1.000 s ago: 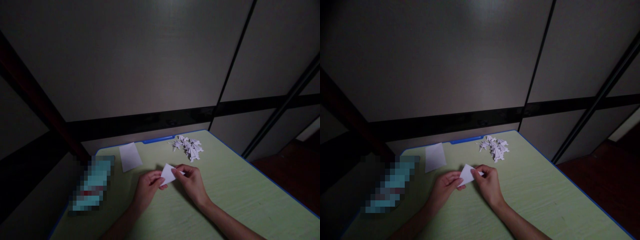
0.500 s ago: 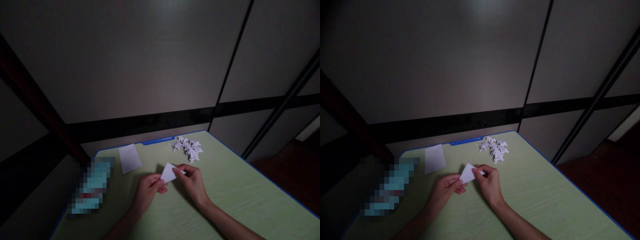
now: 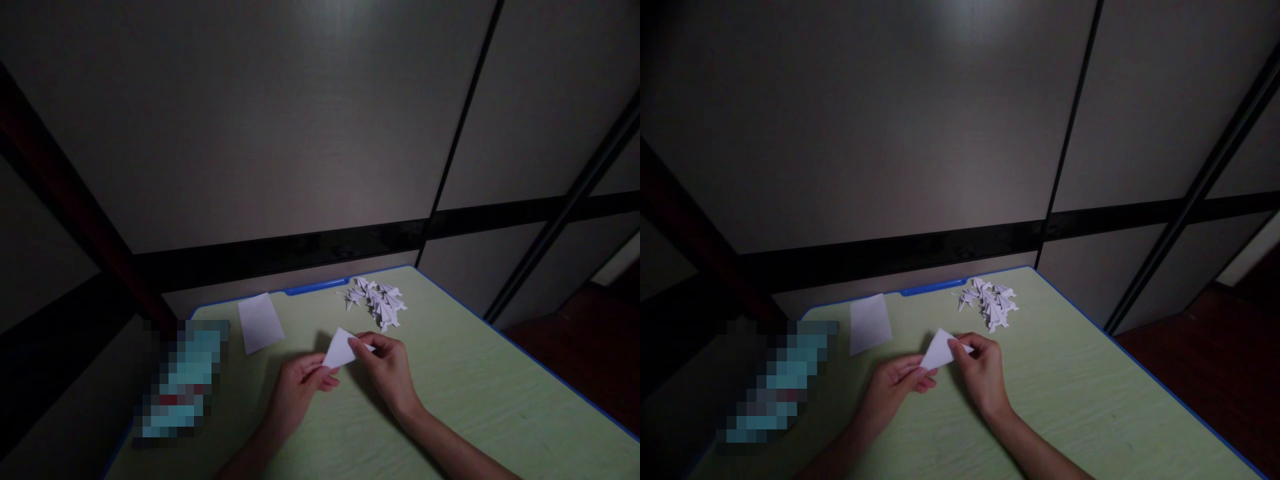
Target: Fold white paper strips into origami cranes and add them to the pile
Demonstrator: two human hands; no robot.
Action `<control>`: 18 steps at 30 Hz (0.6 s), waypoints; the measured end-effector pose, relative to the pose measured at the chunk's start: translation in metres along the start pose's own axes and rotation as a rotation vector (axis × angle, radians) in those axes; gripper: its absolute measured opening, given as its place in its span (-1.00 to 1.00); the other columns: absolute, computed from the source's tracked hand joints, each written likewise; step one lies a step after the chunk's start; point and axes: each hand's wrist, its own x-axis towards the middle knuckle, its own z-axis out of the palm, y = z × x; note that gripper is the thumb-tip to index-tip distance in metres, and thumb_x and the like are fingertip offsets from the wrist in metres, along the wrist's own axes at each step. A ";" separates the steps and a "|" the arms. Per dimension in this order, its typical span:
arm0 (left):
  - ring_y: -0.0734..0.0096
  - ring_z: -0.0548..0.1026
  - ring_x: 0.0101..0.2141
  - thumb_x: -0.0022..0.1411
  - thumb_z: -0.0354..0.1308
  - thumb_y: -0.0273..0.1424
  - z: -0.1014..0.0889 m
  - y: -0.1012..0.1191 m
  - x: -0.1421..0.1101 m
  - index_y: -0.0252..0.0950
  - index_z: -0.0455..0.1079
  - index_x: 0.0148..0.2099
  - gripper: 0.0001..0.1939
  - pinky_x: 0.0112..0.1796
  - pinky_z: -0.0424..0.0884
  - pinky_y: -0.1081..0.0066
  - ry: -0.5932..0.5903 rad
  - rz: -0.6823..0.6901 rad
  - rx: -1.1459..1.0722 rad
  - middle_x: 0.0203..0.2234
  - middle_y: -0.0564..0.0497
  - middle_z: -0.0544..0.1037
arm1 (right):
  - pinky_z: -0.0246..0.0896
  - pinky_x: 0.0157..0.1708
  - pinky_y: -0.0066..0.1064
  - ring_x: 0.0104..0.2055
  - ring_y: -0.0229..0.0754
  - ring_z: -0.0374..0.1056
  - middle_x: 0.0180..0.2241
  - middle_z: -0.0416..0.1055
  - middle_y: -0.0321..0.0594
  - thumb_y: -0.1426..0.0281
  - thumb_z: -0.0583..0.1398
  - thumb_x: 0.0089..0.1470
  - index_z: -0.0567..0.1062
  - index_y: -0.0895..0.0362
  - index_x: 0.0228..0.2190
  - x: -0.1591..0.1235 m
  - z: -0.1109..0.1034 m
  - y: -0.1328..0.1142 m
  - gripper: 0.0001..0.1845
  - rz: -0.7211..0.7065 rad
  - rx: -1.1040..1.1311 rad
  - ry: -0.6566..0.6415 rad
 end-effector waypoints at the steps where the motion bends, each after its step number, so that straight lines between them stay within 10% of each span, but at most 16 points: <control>1: 0.41 0.46 -0.60 -0.17 0.15 -0.46 0.000 0.001 0.000 -0.40 0.42 -0.43 -0.84 -0.54 0.35 0.48 0.005 -0.017 -0.005 -0.59 -0.05 0.54 | 0.07 -0.58 -0.49 -0.57 -0.27 0.21 -0.62 0.37 -0.21 0.36 0.15 -0.19 0.42 0.25 -0.67 0.000 0.000 -0.001 -0.80 0.002 0.000 0.002; 18: 0.46 0.43 -0.69 -0.15 0.12 -0.30 0.000 0.000 0.000 -0.42 0.35 -0.55 -0.77 -0.63 0.31 0.53 -0.063 -0.068 0.060 -0.73 0.00 0.49 | 0.06 -0.60 -0.52 -0.58 -0.29 0.19 -0.63 0.34 -0.23 0.39 0.15 -0.19 0.40 0.24 -0.69 -0.007 0.007 -0.003 -0.81 -0.030 -0.024 -0.075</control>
